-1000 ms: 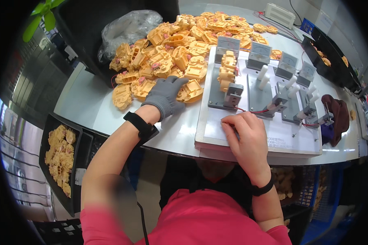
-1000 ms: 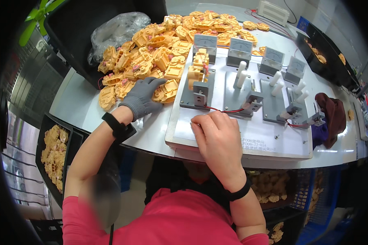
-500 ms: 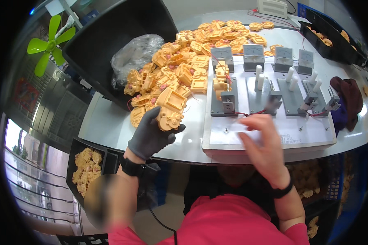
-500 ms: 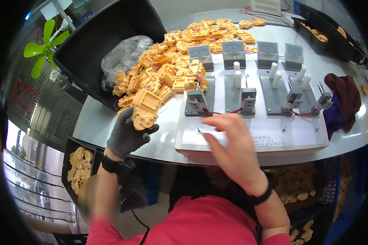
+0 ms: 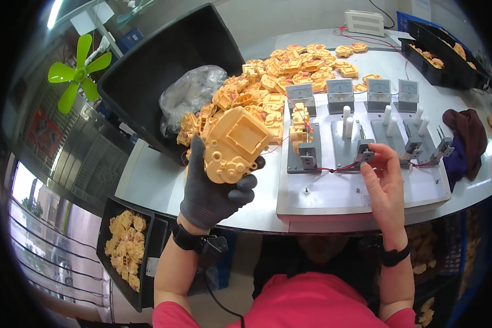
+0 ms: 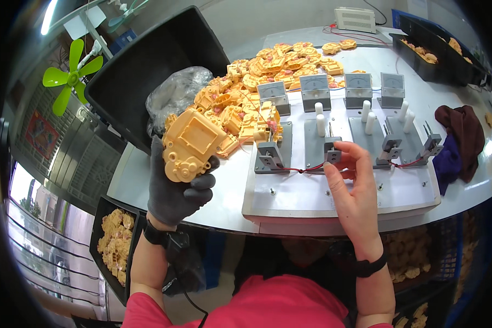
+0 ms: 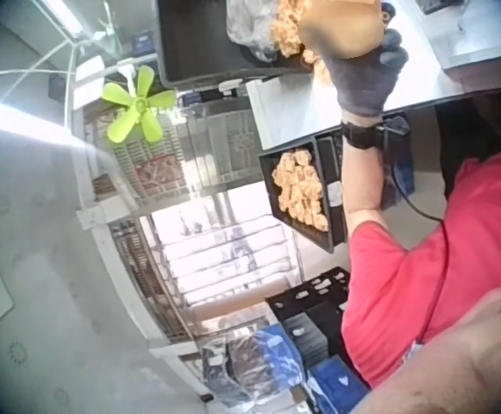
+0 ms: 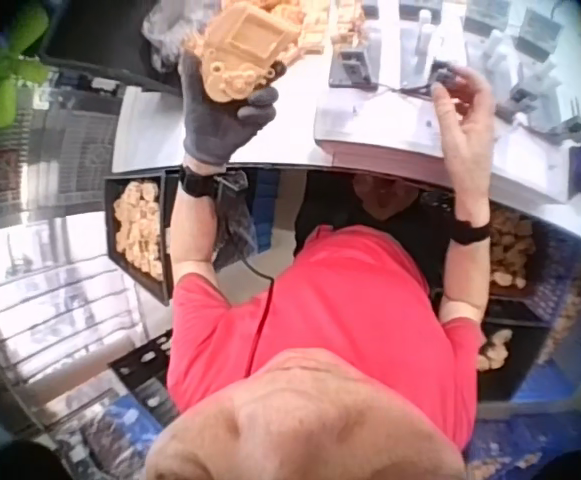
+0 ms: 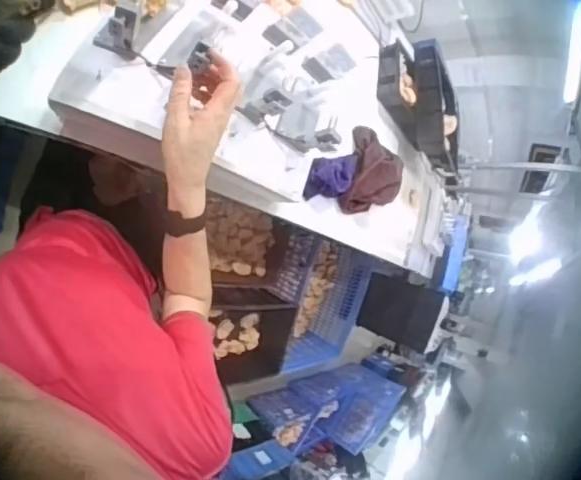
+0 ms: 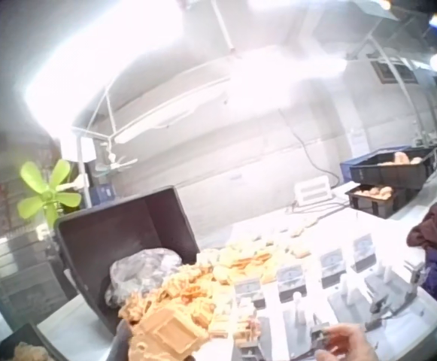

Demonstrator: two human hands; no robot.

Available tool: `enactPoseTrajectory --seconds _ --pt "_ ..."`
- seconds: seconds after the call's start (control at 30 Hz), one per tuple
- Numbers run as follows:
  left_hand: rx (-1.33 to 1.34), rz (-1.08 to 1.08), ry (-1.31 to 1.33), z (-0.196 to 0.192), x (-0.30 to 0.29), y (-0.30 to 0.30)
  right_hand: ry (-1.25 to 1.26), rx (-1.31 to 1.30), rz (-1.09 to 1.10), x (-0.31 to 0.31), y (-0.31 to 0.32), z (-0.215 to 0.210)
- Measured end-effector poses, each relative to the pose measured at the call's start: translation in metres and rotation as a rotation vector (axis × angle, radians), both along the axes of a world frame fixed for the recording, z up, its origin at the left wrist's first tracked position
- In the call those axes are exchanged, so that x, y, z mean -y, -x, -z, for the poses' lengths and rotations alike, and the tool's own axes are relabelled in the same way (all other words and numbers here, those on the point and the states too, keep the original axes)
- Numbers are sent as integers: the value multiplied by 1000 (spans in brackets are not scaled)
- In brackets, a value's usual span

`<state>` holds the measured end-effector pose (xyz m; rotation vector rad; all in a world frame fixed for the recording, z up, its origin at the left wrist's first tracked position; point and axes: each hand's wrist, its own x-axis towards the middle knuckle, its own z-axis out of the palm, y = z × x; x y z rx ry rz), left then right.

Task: The person picks up yellow plastic toy car bodies from a bin and places them into a testing jig on a white table. They connect wires to the parts and operate a switch to test them. After testing, the parts are removed and placed back into the bin or onto the table.

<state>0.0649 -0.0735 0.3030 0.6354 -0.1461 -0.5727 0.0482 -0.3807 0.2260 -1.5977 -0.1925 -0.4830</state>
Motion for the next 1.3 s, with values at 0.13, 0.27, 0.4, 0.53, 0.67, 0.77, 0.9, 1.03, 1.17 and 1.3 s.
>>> enactPoseTrajectory --seconds 0.13,0.27,0.4,0.53,0.67,0.77,0.9,1.03,1.17,1.3 --pt "28 19 -50 -12 2 -5 -16 27 19 0 -3 6" --pt "158 -105 -289 -15 17 -11 -26 33 4 2 0 2" --pt "294 -116 -409 -20 22 -26 -80 9 -33 1 0 1" --pt "320 -83 -470 -25 32 -46 -77 -9 -90 10 2 0" --pt "828 -135 -843 -16 25 -71 -31 50 -95 10 4 -6" --pt "1422 -188 -1187 -9 13 -90 -23 97 -99 7 3 -3" --pt "981 -60 -915 -26 32 -106 -21 142 -82 8 1 -1" --pt "599 -111 -1132 -70 101 -94 6 119 -88 13 3 -2" --pt "988 -87 -1499 -61 122 -117 4 102 -103 9 4 -4" --pt "1162 -36 -1822 -57 155 -104 -16 73 -96 11 5 -5"
